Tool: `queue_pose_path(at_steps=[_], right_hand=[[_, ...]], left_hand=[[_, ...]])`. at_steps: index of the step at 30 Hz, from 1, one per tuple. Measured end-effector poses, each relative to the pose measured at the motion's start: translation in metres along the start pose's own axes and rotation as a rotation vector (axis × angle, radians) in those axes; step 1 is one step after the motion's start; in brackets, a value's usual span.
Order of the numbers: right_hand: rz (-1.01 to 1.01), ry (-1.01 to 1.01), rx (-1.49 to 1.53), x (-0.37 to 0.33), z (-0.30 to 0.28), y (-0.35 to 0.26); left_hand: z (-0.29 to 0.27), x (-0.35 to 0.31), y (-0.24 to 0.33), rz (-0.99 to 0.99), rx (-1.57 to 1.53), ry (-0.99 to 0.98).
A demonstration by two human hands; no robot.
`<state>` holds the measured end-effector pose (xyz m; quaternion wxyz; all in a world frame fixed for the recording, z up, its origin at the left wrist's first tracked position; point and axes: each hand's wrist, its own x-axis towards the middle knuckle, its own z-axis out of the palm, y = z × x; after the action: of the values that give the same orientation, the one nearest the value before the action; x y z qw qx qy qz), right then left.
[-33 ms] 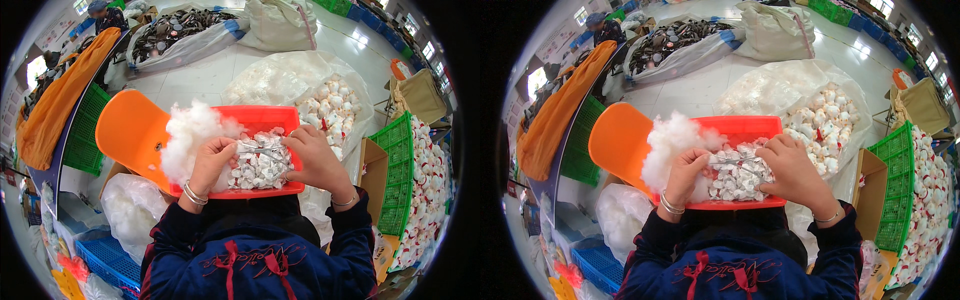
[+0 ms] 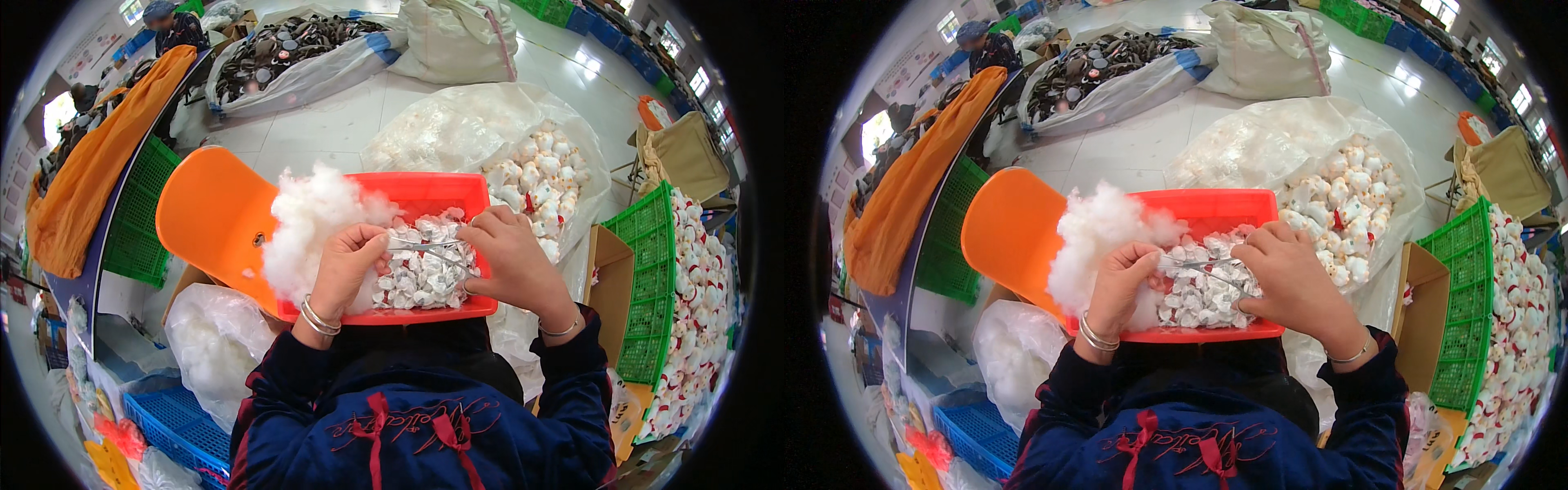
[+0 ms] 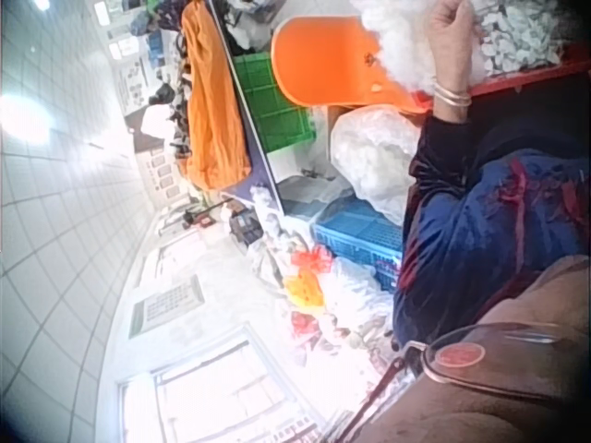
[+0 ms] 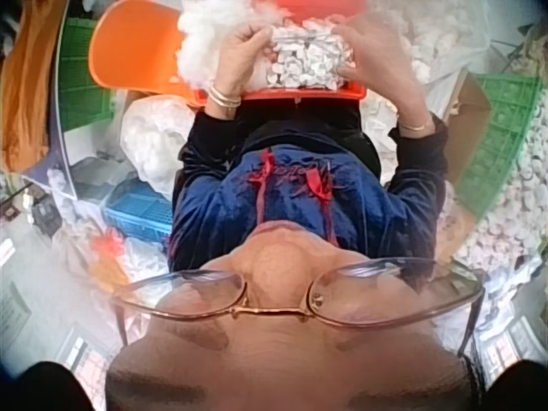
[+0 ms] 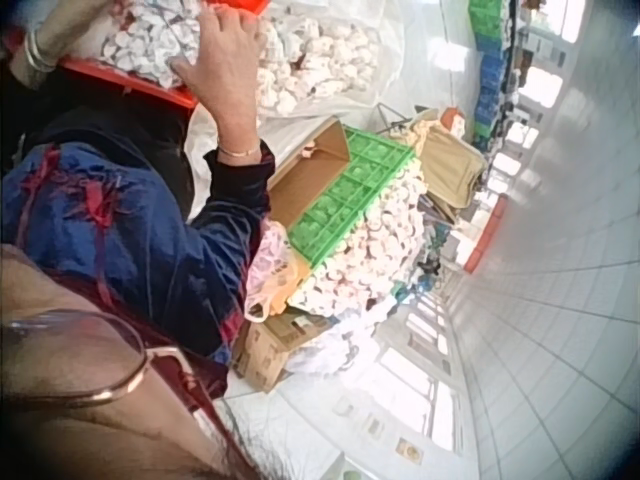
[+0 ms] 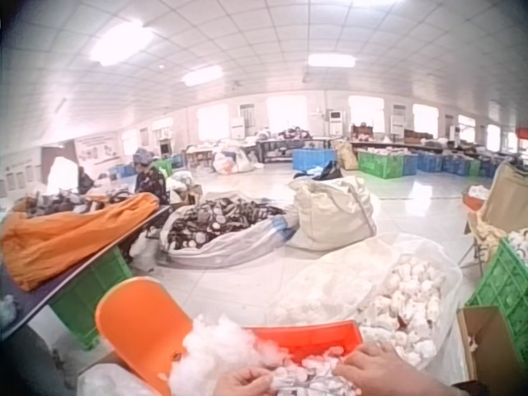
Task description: The person sits at a workstation and repeatedly stuffs small white plush toys with cotton using a pair of scissors. They pick up each toy, insert cotton, and place the finished items into a red tray. The process is repetitive and focused on filling the toys with stuffing.
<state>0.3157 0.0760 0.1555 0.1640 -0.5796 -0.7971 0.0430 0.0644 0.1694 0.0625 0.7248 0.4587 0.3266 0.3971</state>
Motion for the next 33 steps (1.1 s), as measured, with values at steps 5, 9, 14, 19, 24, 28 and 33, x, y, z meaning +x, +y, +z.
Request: queue_pose_path(at_steps=[5, 9, 14, 19, 24, 28, 33], right_hand=[[0.031, -0.104, -0.044, -0.003, 0.003, 0.003], [0.012, -0.144, -0.040, -0.001, 0.009, -0.001], [-0.006, -0.020, 0.066, -0.002, 0.006, 0.009], [-0.067, -0.002, 0.220, -0.008, 0.021, -0.002], [-0.058, -0.065, 0.132, 0.000, 0.041, -0.013], [-0.082, -0.104, 0.233, -0.004, 0.040, 0.003], [-0.052, 0.052, 0.347, -0.005, 0.024, 0.008]], left_hand=[[0.006, -0.001, 0.005, -0.024, -0.011, 0.033], [0.012, -0.004, 0.004, 0.029, 0.143, 0.011], [0.000, -0.001, 0.006, 0.039, 0.022, 0.098], [0.002, 0.008, -0.003, 0.100, -0.294, 0.123], [0.019, 0.007, -0.006, 0.093, -0.417, 0.148], [0.017, 0.005, -0.005, 0.146, -0.414, 0.151], [0.006, 0.001, -0.005, 0.137, -0.497, 0.116]])
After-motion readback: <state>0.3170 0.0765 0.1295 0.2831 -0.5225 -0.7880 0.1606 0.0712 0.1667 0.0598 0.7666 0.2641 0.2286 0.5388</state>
